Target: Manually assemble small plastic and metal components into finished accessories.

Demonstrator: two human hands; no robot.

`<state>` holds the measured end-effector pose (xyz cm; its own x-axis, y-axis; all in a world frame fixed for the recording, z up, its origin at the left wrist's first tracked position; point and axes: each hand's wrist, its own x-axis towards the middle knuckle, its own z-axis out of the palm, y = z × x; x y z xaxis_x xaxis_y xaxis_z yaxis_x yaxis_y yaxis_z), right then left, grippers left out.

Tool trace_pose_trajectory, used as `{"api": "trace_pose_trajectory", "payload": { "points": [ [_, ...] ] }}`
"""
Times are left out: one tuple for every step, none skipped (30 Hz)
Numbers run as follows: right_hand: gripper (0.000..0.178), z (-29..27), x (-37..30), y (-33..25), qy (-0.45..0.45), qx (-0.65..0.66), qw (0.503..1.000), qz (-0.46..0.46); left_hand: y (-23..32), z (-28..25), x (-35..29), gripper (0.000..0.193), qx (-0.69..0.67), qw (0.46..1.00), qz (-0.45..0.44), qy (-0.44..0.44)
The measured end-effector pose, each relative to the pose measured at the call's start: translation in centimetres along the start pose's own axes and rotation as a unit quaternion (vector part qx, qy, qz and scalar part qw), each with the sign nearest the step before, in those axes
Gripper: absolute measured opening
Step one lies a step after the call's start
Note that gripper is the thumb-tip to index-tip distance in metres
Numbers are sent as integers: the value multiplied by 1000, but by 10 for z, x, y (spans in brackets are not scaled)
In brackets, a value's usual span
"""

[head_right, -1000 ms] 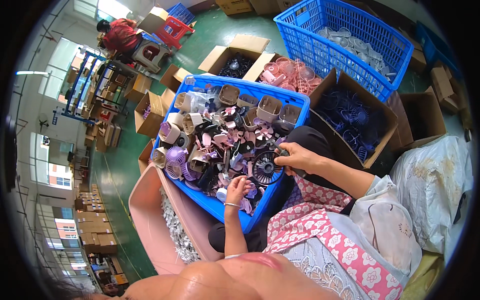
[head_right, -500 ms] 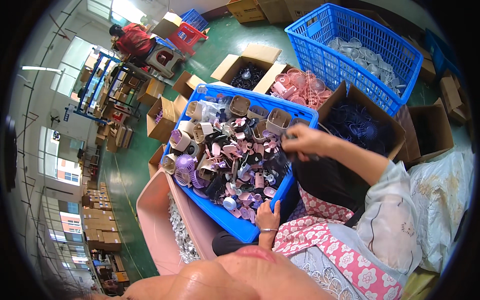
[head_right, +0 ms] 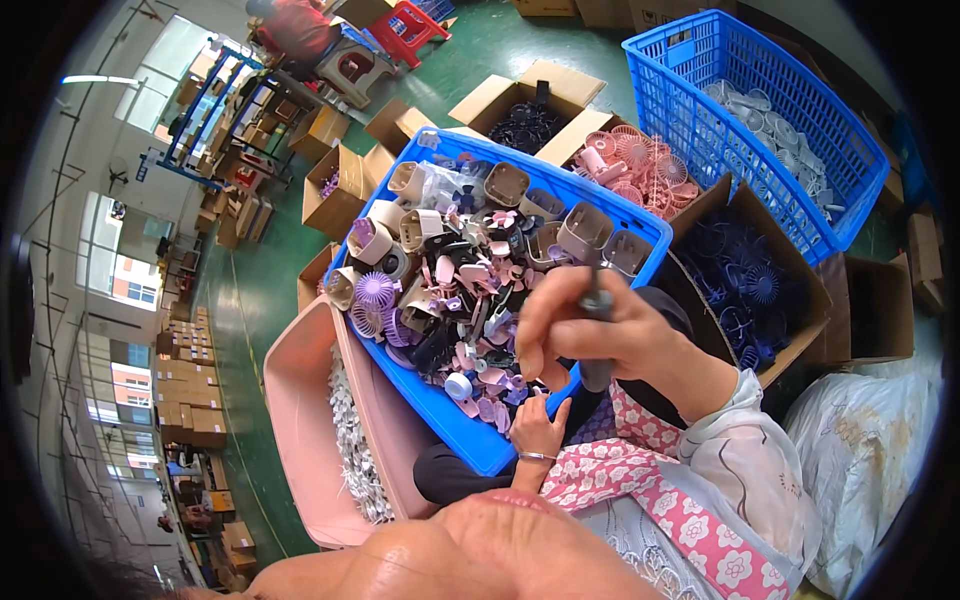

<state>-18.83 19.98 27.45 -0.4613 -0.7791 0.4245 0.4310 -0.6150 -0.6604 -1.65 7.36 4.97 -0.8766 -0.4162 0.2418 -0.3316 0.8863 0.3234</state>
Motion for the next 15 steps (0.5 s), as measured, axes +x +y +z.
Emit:
{"api": "trace_pose_trajectory", "payload": {
  "points": [
    [17,9,4,-7,-27,-6,994,-102,0,1,2,37,2,1000,3,5],
    [14,21,5,-19,-55,-14,986,-158,4,-3,3,36,5,1000,7,10],
    [10,29,5,-29,-79,-28,978,-193,8,0,5,36,45,992,57,101],
    [7,35,8,-39,-101,-42,968,-227,11,4,11,36,21,998,35,54],
    [6,47,8,-47,-122,-47,960,-249,14,-6,12,35,5,1000,6,7],
    [6,52,13,-40,-129,-33,959,-251,7,-9,11,35,12,1000,-1,16],
    [3,57,14,-31,-116,-21,963,-241,1,-11,8,34,21,999,-8,26],
    [9,59,12,-26,-96,-38,967,-234,2,-3,9,33,1,1000,-2,14],
    [12,58,13,-28,-95,-33,966,-237,2,-2,10,33,6,1000,-8,17],
    [15,58,13,-30,-92,-26,966,-238,3,-4,10,33,14,1000,-11,15],
    [20,59,8,-34,-94,-22,970,-224,8,-4,11,34,17,1000,-9,15],
    [25,60,4,-38,-99,-17,973,-208,13,-5,12,34,24,1000,-8,4],
    [25,61,2,-36,-104,-3,973,-205,12,-2,8,35,21,1000,-14,1],
    [26,63,0,-36,-98,-13,976,-193,10,0,6,35,12,1000,-12,4],
    [27,63,-1,-34,-94,-23,979,-179,9,2,5,35,2,1000,-11,7]
  ]
}}
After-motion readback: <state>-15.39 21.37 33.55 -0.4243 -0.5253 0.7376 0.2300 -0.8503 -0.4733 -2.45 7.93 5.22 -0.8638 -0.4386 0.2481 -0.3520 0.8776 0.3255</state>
